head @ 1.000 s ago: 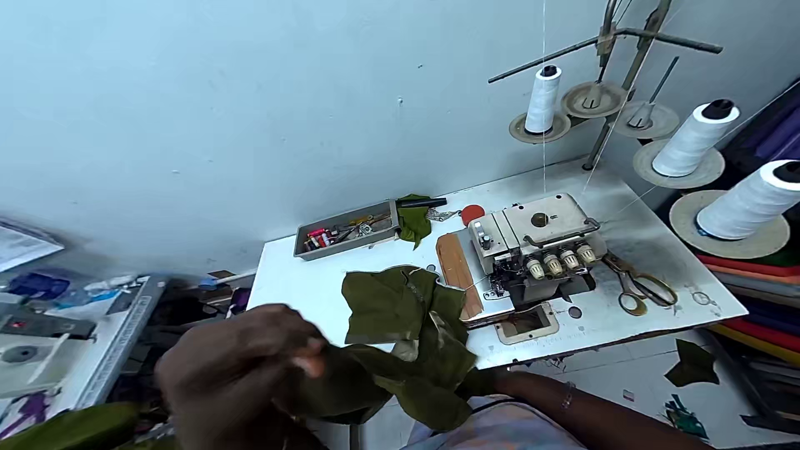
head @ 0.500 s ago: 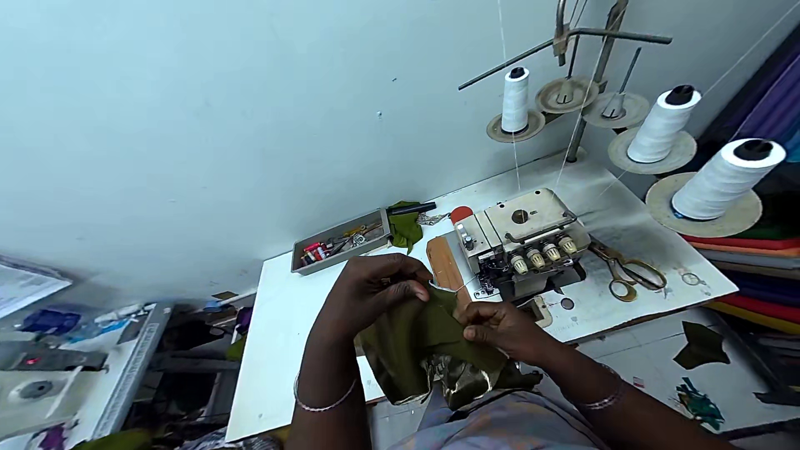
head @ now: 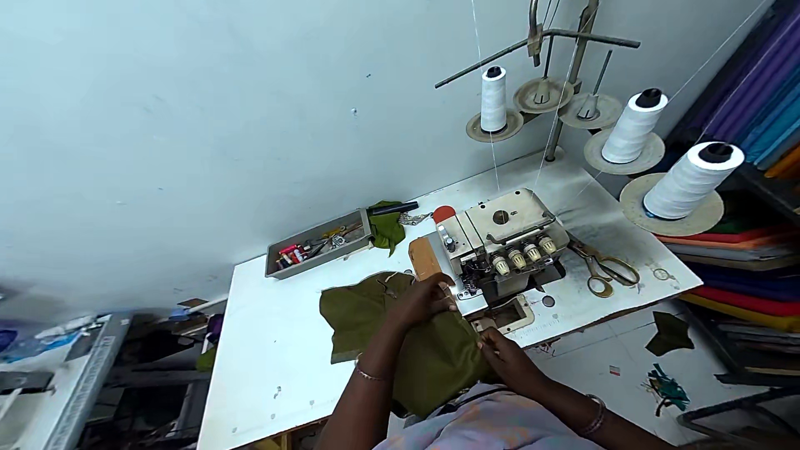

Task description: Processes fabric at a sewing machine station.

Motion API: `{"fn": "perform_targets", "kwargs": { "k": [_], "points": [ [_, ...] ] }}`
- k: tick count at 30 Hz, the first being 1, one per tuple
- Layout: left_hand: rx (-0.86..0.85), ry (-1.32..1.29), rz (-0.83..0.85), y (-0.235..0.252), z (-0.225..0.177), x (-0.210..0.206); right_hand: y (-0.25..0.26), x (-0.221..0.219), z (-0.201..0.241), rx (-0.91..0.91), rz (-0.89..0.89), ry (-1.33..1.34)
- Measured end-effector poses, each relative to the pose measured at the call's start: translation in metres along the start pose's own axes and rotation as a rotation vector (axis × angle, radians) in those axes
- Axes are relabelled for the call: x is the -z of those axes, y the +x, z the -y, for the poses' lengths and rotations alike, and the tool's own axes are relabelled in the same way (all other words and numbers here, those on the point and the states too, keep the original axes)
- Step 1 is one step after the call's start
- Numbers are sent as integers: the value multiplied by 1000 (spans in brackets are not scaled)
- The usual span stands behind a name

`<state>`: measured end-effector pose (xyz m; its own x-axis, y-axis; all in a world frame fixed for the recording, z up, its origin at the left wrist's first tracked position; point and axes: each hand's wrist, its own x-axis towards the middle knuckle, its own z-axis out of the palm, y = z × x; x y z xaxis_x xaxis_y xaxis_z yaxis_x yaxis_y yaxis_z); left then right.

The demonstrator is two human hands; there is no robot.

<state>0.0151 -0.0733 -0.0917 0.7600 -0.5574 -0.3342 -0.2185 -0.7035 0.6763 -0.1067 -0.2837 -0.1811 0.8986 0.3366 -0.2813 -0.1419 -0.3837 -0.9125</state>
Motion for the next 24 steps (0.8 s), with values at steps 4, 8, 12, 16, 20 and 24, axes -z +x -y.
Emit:
{"fn": "perform_targets", "kwargs": {
  "k": [4,8,12,16,20,24],
  "points": [
    [132,19,94,-23,15,14,7,-1,13,90,-7,-48],
    [75,-25,34,-56,21,21,19,-2,10,244,93,-11],
    [183,153,69,-55,-3,24,34,-9,20,182,383,133],
    [205,340,65,-28,-17,21,37,-16,11,-48,524,639],
    [160,339,-14,13,-14,-7,22,2,-25,-75,236,405],
    [145,378,-7,39,-9,-34,-1,6,-49,-124,146,328]
  ]
}}
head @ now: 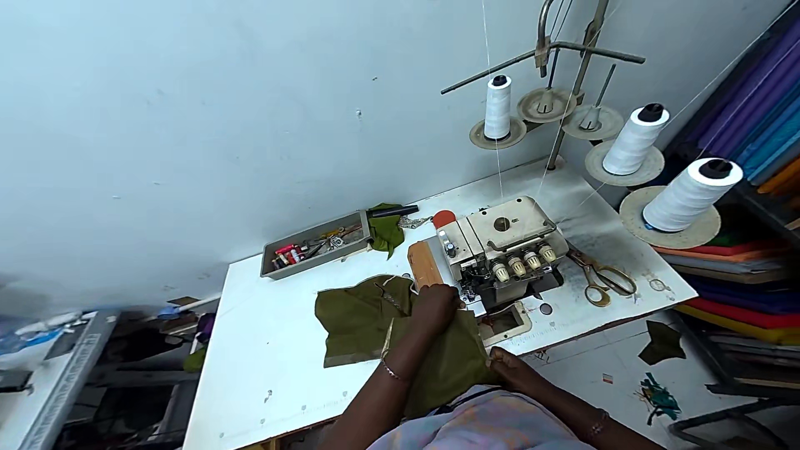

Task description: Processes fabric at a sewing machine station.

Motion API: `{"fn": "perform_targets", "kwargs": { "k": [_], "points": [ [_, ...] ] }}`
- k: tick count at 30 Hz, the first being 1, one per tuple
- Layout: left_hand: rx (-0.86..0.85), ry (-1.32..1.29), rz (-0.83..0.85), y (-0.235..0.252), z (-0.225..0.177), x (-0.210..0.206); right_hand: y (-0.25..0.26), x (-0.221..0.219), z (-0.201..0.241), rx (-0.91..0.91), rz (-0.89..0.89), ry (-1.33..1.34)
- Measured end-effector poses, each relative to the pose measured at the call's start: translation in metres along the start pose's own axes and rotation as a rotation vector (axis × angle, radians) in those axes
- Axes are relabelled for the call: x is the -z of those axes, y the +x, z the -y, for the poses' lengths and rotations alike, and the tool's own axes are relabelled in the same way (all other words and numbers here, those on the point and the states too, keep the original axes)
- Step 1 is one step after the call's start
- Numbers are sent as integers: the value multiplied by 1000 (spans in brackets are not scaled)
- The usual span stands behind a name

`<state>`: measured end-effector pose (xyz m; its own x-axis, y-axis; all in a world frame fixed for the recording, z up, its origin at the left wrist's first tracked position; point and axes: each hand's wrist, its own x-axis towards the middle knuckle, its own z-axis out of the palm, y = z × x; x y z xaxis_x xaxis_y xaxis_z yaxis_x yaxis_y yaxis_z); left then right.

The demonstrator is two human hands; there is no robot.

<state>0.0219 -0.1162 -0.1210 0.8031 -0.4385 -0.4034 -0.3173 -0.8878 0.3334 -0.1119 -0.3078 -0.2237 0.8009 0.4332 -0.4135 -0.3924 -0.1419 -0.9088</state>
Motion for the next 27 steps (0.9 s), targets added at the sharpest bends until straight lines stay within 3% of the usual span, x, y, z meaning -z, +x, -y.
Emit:
{"fn": "perform_targets", "kwargs": {
  "k": [2,4,7,8,10,12,13,27],
  "points": [
    [5,6,-69,-3,-4,-6,-5,0,0,-7,-49,63],
    [-26,-18,-243,-10,-4,-16,-5,2,3,-8,-76,89],
    [-274,-34,-656,-21,-2,-46,-4,3,6,0,-91,101],
    [-362,-22,-671,-25,-4,-55,-4,4,5,6,-92,112],
    [-417,0,-461,-36,-10,-64,-2,6,4,21,-83,132],
    [-310,23,-172,-42,-14,-67,-1,8,6,16,-72,132],
    [-275,24,-135,-43,-14,-70,0,9,6,17,-69,130],
    [-115,-51,-113,-41,-18,-67,5,10,16,-8,-196,172]
  ]
}}
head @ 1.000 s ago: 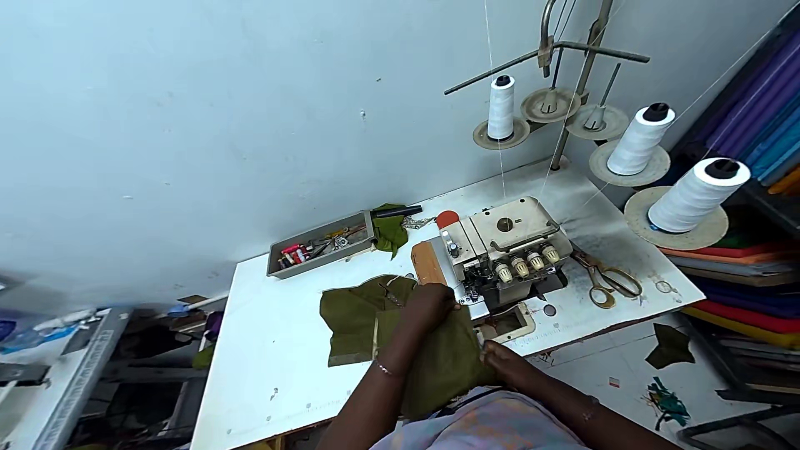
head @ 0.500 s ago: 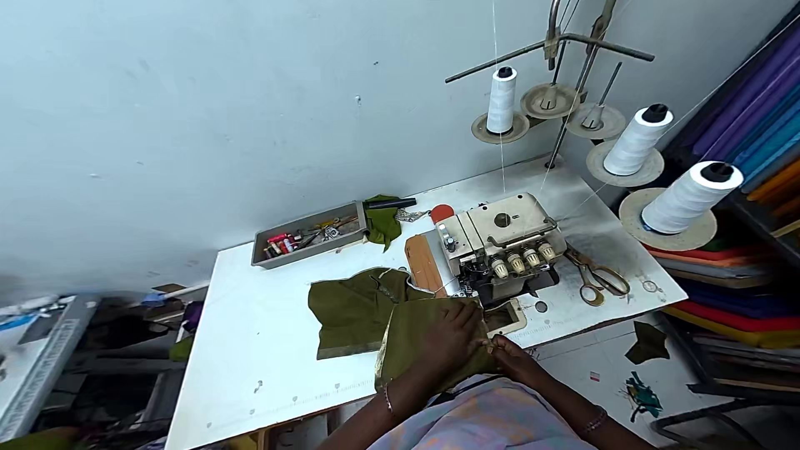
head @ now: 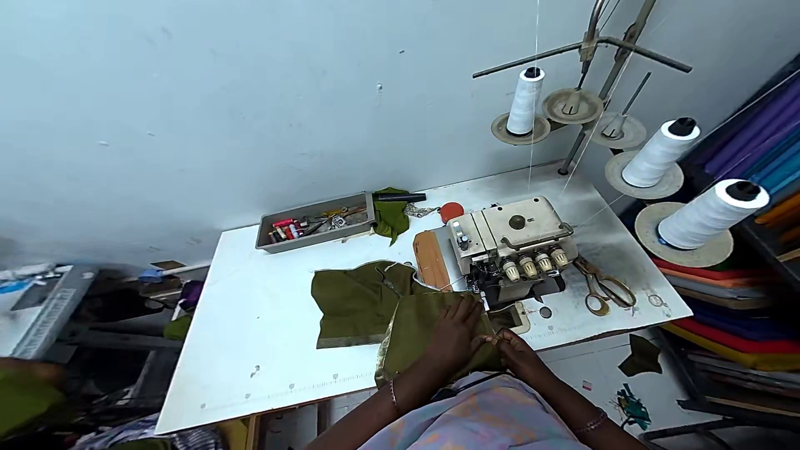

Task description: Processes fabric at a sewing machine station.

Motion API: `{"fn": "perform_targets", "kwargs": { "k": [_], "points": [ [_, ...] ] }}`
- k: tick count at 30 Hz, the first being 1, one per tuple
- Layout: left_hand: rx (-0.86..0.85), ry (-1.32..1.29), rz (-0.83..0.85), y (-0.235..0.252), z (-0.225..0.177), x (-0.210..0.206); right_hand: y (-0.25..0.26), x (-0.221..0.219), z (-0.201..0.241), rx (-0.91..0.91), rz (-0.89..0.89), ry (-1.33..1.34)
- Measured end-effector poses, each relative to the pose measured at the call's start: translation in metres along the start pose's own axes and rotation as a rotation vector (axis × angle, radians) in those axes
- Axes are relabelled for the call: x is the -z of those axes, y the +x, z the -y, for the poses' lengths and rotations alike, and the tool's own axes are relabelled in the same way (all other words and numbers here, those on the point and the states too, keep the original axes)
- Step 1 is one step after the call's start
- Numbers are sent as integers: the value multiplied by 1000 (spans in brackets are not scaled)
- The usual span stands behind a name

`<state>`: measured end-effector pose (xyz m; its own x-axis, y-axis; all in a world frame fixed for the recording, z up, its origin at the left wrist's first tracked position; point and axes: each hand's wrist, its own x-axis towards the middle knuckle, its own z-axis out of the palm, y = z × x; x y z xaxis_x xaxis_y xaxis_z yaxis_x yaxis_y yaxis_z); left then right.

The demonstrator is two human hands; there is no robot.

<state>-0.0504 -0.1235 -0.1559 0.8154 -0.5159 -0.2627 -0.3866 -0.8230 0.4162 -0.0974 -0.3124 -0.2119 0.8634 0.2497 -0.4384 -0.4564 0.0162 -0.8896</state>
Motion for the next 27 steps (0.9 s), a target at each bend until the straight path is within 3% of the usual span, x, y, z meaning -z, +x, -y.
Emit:
{"fn": "perform_targets", "kwargs": {
  "k": [5,10,18,23,27],
  "points": [
    [7,13,44,2,2,6,7,-2,-1,30,-50,-44],
    [-120,49,35,-2,2,2,14,-1,3,16,-98,12],
    [-41,92,84,-1,-4,10,25,-1,7,21,-109,46],
    [-135,67,94,-3,-7,11,27,0,10,32,-112,9],
    [-80,85,107,-4,-11,11,30,3,8,49,-111,-63]
  ]
}}
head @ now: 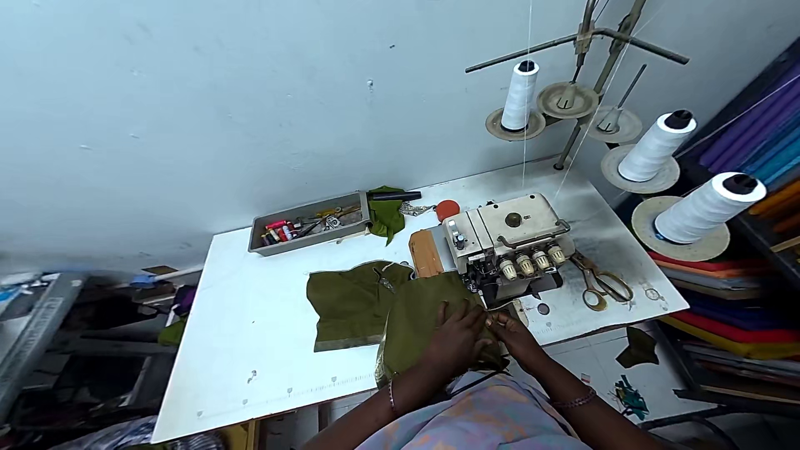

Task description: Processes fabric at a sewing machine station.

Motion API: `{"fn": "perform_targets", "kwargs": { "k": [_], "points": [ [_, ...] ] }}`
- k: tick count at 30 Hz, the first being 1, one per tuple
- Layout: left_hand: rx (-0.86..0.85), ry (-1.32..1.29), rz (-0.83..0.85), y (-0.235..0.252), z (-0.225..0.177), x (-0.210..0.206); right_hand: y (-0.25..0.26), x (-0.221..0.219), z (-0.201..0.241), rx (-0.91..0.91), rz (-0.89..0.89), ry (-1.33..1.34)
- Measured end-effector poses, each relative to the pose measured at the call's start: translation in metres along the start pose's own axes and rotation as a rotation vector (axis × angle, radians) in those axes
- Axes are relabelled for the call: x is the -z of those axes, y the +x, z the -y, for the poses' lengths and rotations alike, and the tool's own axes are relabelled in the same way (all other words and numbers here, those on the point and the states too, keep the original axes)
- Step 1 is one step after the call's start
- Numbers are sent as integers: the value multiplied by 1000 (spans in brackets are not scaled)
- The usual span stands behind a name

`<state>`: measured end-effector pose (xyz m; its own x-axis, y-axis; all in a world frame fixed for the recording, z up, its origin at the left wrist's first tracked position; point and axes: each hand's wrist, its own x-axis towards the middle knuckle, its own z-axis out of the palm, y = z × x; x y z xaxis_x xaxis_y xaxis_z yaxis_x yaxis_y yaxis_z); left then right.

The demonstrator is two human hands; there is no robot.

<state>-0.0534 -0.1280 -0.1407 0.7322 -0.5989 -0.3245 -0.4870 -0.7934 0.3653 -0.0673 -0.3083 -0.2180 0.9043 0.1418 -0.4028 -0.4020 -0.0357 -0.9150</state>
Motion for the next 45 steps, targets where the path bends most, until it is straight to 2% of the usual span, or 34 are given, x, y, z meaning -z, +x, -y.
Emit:
{"fn": "perform_targets", "kwargs": {
  "k": [5,8,11,14,17,20,25,32,35,39,45],
  "points": [
    [24,64,-62,-2,0,-5,1,3,0,21,47,-45],
    [-32,92,-77,-7,0,-3,1,3,-1,43,78,-56],
    [-78,112,-105,-10,0,-8,2,3,-4,60,80,-22],
    [-28,108,-57,-9,-1,-6,3,2,-5,28,67,2],
    [-59,58,-143,-10,5,-10,2,2,-7,14,86,86],
    [0,27,36,-9,5,4,1,2,-10,22,136,238],
    [3,47,53,-5,6,10,2,-1,-12,20,130,350],
    [-1,53,-86,-2,9,2,5,-1,-5,12,69,249],
    [22,68,-80,-4,8,4,6,-4,-1,22,55,197],
    [-28,72,-159,-6,8,-2,5,-7,3,52,34,135],
    [-81,68,-5,-10,4,5,4,-9,-3,20,27,208]
  ]
}}
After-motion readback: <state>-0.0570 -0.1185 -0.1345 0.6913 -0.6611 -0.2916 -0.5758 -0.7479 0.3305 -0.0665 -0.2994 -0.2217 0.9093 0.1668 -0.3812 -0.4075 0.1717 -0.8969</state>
